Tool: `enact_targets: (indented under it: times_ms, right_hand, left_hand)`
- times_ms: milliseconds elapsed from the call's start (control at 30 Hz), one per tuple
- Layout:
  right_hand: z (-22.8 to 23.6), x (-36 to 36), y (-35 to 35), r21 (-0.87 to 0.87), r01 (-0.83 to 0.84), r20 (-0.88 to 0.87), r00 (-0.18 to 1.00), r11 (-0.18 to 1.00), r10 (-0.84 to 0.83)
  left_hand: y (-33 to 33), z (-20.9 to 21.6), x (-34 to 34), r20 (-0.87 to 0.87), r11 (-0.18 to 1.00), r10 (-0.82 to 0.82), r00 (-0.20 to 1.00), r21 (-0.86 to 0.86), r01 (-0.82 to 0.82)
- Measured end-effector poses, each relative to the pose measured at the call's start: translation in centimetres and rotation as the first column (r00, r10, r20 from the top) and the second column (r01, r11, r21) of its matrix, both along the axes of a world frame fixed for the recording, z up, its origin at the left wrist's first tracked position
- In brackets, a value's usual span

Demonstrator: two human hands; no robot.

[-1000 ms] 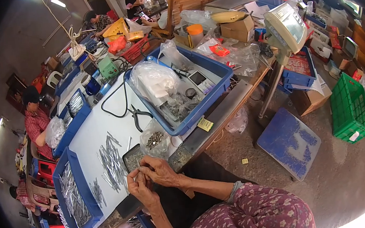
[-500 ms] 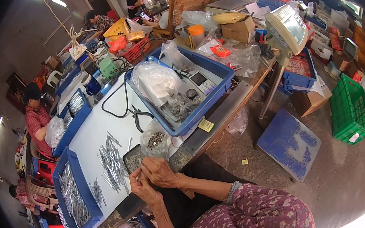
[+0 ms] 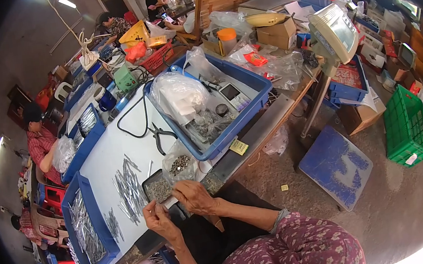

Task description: Manually joining and inspecting small metal hardware components at a workstation.

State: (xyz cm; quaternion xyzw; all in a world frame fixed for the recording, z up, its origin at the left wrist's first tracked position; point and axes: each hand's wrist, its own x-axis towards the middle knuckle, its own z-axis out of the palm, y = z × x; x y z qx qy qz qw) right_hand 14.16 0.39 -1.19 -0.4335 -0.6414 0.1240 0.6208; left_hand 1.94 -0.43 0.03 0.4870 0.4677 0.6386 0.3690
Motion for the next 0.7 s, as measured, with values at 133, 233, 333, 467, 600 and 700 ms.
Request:
enact_targets:
  times_ms: [133,233,333,467,600,700]
  right_hand:
    - [0.0,0.6,-0.5,-0.032,-0.050,0.010,0.999,0.998,0.050]
    - [0.0,0.5,-0.6,0.024,-0.054,0.000,0.999,0.998,0.054]
    - [0.0,0.4,-0.7,0.091,-0.062,0.011,0.998,0.994,0.062]
    - [-0.2,0.4,-1.1,0.140,-0.097,0.050,0.995,0.985,0.091]
    - [-0.9,0.0,-1.6,0.142,-0.144,0.104,0.986,0.979,0.130]
    - [-1.7,-0.4,-1.8,0.136,-0.201,0.113,0.976,0.970,0.186]
  left_hand:
    - [0.3,-1.1,-0.6,-0.032,1.000,0.021,0.999,0.011,-0.020]
    - [0.5,-2.2,-0.5,-0.023,0.999,0.011,1.000,0.051,-0.010]
    - [0.6,-2.4,-0.6,-0.017,0.997,0.013,1.000,0.075,-0.012]
    - [0.6,-2.7,-0.7,-0.029,0.996,0.021,0.999,0.086,-0.019]
    - [0.5,-2.7,-0.9,-0.044,0.998,0.012,0.999,0.067,-0.009]
    - [0.5,-2.7,-0.9,-0.047,0.997,-0.003,0.999,0.070,0.007]
